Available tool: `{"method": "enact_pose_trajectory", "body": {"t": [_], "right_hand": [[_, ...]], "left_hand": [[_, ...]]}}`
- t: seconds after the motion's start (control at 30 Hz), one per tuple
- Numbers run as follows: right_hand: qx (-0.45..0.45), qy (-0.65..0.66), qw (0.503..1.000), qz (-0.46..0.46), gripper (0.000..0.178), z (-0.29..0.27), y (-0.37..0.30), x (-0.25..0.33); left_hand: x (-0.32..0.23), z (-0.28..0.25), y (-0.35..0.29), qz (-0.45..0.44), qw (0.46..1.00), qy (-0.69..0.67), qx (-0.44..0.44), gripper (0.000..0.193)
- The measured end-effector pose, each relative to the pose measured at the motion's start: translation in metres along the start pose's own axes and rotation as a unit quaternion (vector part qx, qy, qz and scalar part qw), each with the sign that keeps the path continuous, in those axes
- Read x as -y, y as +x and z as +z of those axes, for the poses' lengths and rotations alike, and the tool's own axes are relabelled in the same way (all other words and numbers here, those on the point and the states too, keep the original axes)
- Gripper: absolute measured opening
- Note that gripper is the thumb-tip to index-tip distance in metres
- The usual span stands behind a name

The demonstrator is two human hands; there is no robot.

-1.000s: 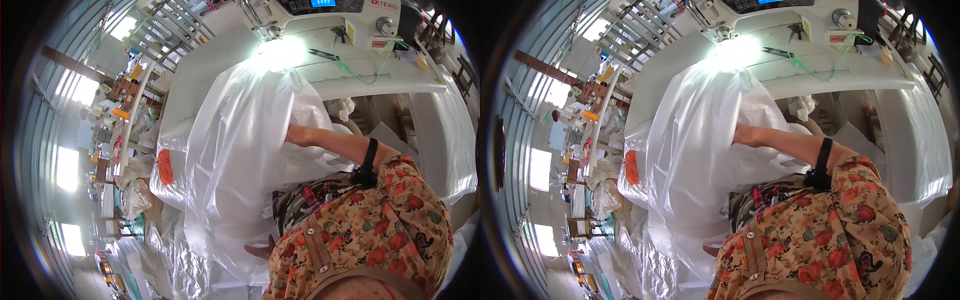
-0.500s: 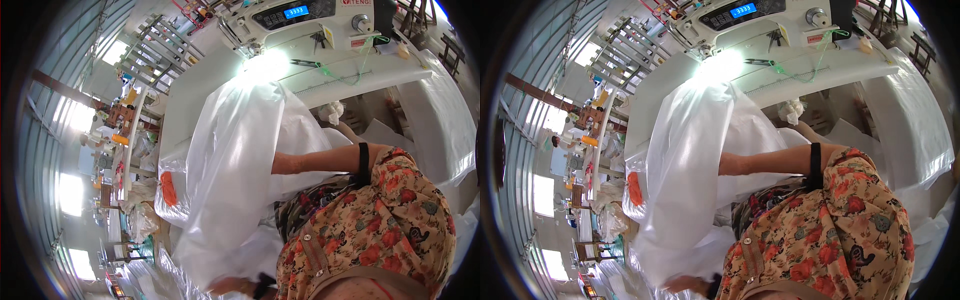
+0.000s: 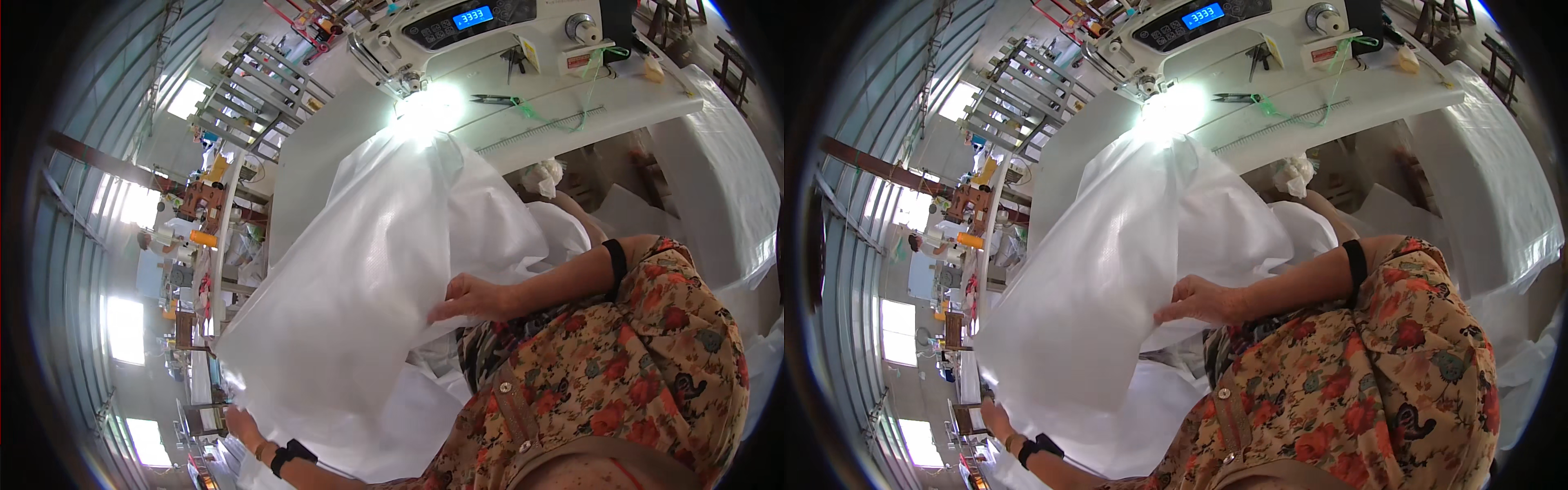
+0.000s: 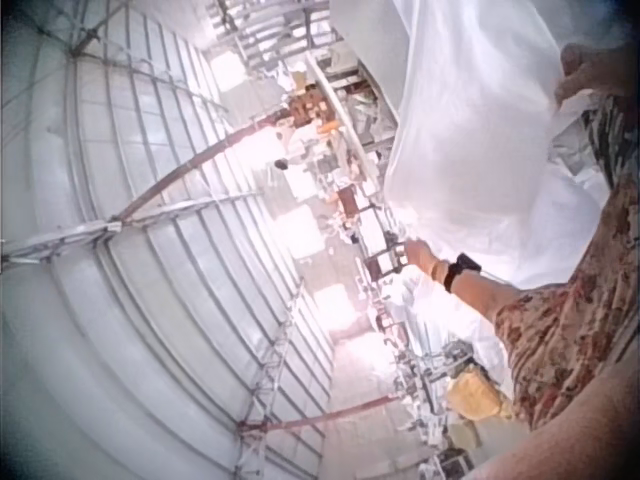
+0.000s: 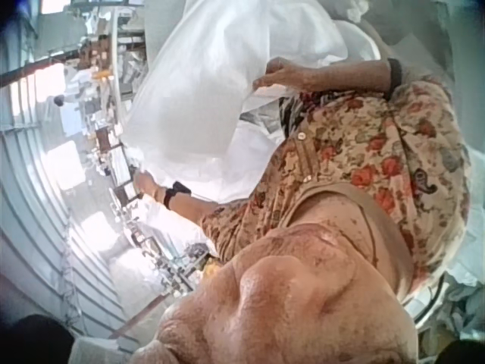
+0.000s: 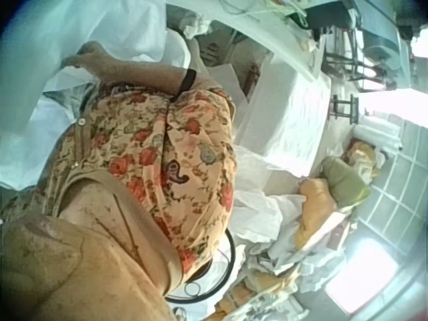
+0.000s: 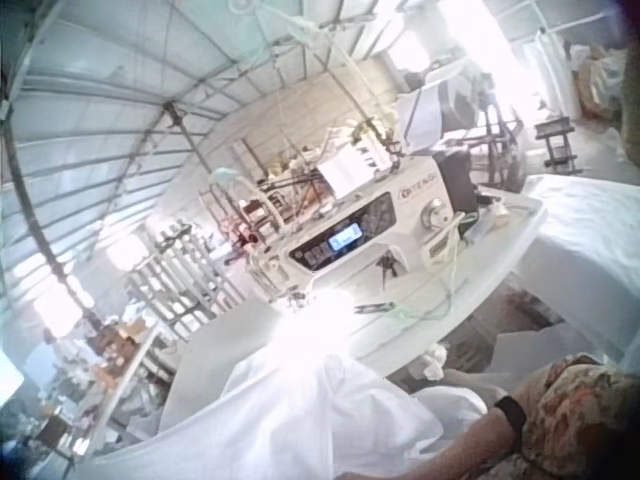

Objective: The person is sewing a large white plastic sheet using an industrial sewing machine.

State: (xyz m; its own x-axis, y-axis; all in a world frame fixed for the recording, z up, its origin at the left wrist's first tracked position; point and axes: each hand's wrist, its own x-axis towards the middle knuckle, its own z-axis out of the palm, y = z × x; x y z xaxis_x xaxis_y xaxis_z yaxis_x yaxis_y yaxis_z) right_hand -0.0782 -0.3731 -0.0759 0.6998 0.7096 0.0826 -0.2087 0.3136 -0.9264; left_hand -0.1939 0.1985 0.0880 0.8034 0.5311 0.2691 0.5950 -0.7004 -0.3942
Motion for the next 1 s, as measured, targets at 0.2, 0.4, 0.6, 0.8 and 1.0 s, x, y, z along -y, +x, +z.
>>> {"method": "enact_pose_trajectory", "body": {"t": [0.2, 0.4, 0.6, 0.8, 1.0], "right_hand": [[-0.105, -0.012, 0.994, 0.042, 0.028, 0.019, -0.004, -0.010], [-0.064, -0.239, 0.962, -0.116, 0.021, 0.042, 0.000, -0.012], [-0.013, -0.426, 0.880, -0.208, 0.016, 0.031, 0.005, -0.011], [-0.341, -0.316, 0.866, -0.182, 0.024, -0.053, 0.043, 0.021], [-0.464, 0.096, 0.877, -0.079, 0.037, -0.116, 0.109, 0.077]], "left_hand": [[-0.220, -0.100, -0.071, 0.308, 0.783, -0.540, -0.031, 0.014], [-0.355, -0.120, -0.155, 0.421, 0.704, -0.542, 0.182, 0.028], [-0.374, -0.086, -0.139, 0.352, 0.699, -0.585, 0.213, 0.017], [-0.359, -0.090, -0.087, 0.268, 0.661, -0.699, 0.049, 0.017], [-0.357, -0.166, -0.027, 0.334, 0.754, -0.552, -0.125, 0.021]]}}
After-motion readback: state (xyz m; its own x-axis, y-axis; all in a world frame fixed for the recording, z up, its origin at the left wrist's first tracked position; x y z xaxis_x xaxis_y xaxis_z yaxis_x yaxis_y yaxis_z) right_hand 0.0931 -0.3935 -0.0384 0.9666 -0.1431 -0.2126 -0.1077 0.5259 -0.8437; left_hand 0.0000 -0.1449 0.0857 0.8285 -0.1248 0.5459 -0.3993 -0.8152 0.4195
